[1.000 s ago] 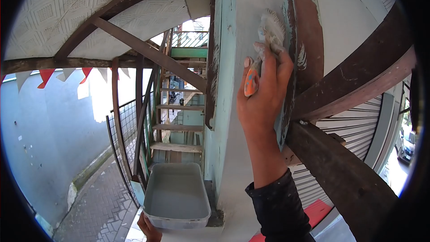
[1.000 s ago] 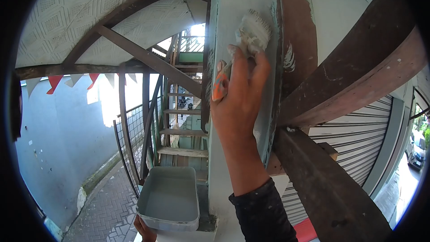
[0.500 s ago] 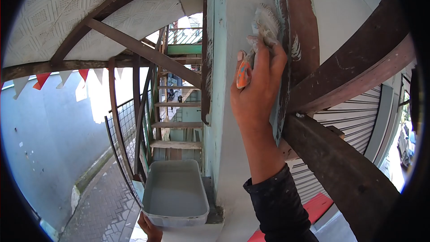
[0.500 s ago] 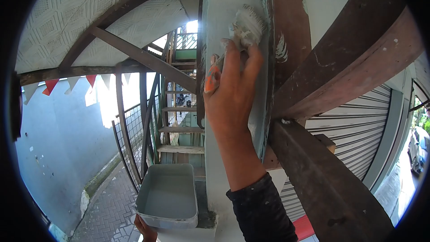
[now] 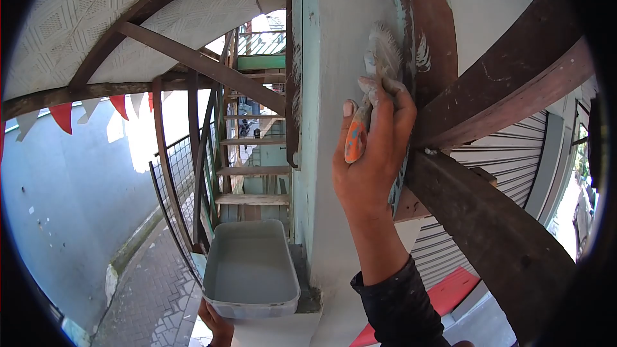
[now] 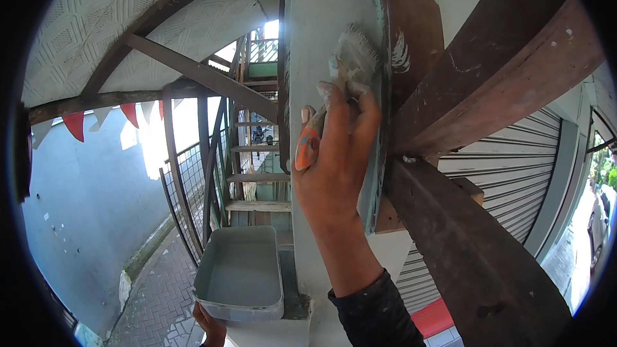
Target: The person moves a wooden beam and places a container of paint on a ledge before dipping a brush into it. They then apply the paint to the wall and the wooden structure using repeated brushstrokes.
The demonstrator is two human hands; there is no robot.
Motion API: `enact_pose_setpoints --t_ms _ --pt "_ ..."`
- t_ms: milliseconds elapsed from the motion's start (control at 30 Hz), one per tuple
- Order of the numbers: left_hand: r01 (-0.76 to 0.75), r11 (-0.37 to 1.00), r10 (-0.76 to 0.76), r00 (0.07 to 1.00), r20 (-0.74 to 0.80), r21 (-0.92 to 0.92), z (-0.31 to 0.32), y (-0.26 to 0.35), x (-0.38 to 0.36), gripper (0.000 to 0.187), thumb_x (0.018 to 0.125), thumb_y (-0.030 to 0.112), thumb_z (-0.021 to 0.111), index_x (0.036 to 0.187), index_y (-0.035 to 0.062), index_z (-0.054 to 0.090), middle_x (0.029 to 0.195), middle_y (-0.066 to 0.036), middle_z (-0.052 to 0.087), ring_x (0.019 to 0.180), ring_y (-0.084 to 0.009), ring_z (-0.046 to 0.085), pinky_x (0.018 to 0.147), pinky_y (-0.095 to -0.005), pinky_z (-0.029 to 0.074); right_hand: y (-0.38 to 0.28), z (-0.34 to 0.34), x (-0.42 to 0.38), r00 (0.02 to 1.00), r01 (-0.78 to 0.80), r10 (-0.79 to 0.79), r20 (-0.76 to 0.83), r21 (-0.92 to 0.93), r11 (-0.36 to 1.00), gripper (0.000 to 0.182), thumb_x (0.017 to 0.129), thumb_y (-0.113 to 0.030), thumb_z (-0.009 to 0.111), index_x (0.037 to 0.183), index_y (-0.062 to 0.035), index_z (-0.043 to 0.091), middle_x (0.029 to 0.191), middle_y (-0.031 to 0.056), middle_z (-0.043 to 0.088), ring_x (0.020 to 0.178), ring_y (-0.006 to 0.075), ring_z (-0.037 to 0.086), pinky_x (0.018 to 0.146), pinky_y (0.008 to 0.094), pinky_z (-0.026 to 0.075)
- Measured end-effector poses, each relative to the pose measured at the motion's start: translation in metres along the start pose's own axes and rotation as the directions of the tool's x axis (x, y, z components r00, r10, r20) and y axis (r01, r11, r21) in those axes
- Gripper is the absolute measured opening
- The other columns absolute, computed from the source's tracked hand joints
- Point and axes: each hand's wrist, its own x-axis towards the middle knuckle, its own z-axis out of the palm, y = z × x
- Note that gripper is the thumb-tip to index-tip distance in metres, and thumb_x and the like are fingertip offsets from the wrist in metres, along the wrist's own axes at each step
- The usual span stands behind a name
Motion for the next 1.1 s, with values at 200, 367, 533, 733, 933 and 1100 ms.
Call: enact_pose_setpoints --t_ms 200,367,533,733,933,1100 --pt "0.02 1.0 -0.02 0.999 0.026 0.016 -0.003 -0.007 0.0 0.046 0.103 0.032 0.034 0.101 -0.0065 0.058 0.081 -0.015 0.063 0.074 -0.0218 0.058 0.067 -0.0367 0.045 -0.001 -0.009 -0.017 1.0 -0.013 0.013 0.018 0.0 1.0 0.032 0.094 -0.005 0.061 0.124 0.0025 0.054 0.123 0.0223 0.044 0.114 0.0362 0.052 0.097 0.0438 0.044" --pt "-0.023 0.997 0.023 1.0 -0.002 0.079 -0.001 0.001 0.0 0.047 0.103 0.033 0.033 0.101 -0.0063 0.058 0.08 -0.016 0.062 0.073 -0.0223 0.058 0.066 -0.037 0.045 -0.005 -0.017 -0.029 0.998 -0.038 0.039 0.039 -0.018 0.999 0.031 0.094 -0.006 0.06 0.123 0.0028 0.055 0.123 0.0225 0.045 0.114 0.0357 0.052 0.097 0.0439 0.043" --pt "0.009 0.998 -0.011 0.999 0.034 0.067 -0.002 0.004 0.001 0.047 0.103 0.034 0.034 0.1 -0.0057 0.058 0.079 -0.015 0.062 0.072 -0.0211 0.057 0.066 -0.0359 0.045 -0.007 -0.027 -0.045 0.995 -0.066 0.068 0.078 -0.025 0.997 0.031 0.094 -0.006 0.06 0.123 0.003 0.055 0.123 0.0223 0.045 0.114 0.0355 0.053 0.097 0.0442 0.044" --pt "0.032 0.999 -0.033 0.999 0.038 0.044 -0.004 0.0 0.001 0.047 0.104 0.034 0.033 0.1 -0.006 0.059 0.078 -0.012 0.062 0.074 -0.0179 0.057 0.066 -0.0339 0.045 -0.015 -0.041 -0.062 0.986 -0.101 0.11 0.126 -0.078 0.992 0.031 0.093 -0.008 0.06 0.123 0.0018 0.056 0.124 0.0219 0.046 0.116 0.036 0.052 0.098 0.0449 0.043" --pt "0.016 0.995 -0.019 0.999 0.032 0.096 -0.006 -0.005 0.0 0.046 0.103 0.032 0.034 0.103 -0.007 0.059 0.079 -0.014 0.063 0.074 -0.0204 0.059 0.066 -0.0346 0.046 -0.021 -0.056 -0.083 0.971 -0.145 0.161 0.176 -0.101 0.984 0.032 0.093 -0.012 0.061 0.122 0.001 0.057 0.123 0.0218 0.046 0.116 0.0373 0.052 0.098 0.0457 0.042" --pt "0.032 0.994 -0.034 0.999 0.022 0.103 -0.009 -0.016 -0.002 0.046 0.103 0.032 0.034 0.104 -0.0071 0.059 0.079 -0.016 0.063 0.072 -0.0231 0.059 0.067 -0.0361 0.046 -0.029 -0.07 -0.098 0.948 -0.192 0.208 0.242 -0.088 0.977 0.031 0.092 -0.011 0.06 0.12 0.0009 0.057 0.122 0.0217 0.047 0.115 0.0365 0.051 0.097 0.0455 0.041"
